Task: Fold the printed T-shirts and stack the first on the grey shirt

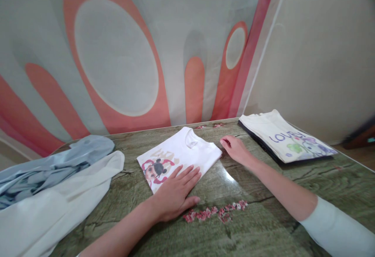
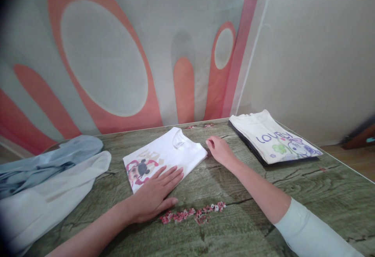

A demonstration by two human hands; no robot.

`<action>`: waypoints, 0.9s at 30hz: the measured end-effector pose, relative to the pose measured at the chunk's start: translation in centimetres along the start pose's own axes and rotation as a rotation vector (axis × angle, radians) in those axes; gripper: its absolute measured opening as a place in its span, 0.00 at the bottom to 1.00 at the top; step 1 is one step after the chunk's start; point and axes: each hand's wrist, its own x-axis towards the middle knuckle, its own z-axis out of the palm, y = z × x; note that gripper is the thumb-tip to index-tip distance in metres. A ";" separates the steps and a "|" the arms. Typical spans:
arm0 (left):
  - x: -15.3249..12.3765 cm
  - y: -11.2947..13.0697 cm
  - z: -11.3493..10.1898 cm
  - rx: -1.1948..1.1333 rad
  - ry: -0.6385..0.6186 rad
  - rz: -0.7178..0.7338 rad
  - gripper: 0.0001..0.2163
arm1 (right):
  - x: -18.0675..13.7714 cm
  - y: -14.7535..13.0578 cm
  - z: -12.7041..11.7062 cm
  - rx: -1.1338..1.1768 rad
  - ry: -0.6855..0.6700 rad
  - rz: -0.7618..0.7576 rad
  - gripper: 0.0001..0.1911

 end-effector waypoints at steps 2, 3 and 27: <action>-0.2 0.1 0.0 0.002 0.002 -0.001 0.29 | -0.9 -1.9 0.1 -0.036 0.026 -0.119 0.17; -0.2 0.1 0.0 0.004 0.002 0.001 0.29 | -1.6 -2.9 0.4 -0.053 -0.007 -0.192 0.19; -0.5 -0.5 -0.8 -0.039 0.056 -0.038 0.28 | -3.8 -3.1 2.9 -0.358 -0.311 -0.250 0.42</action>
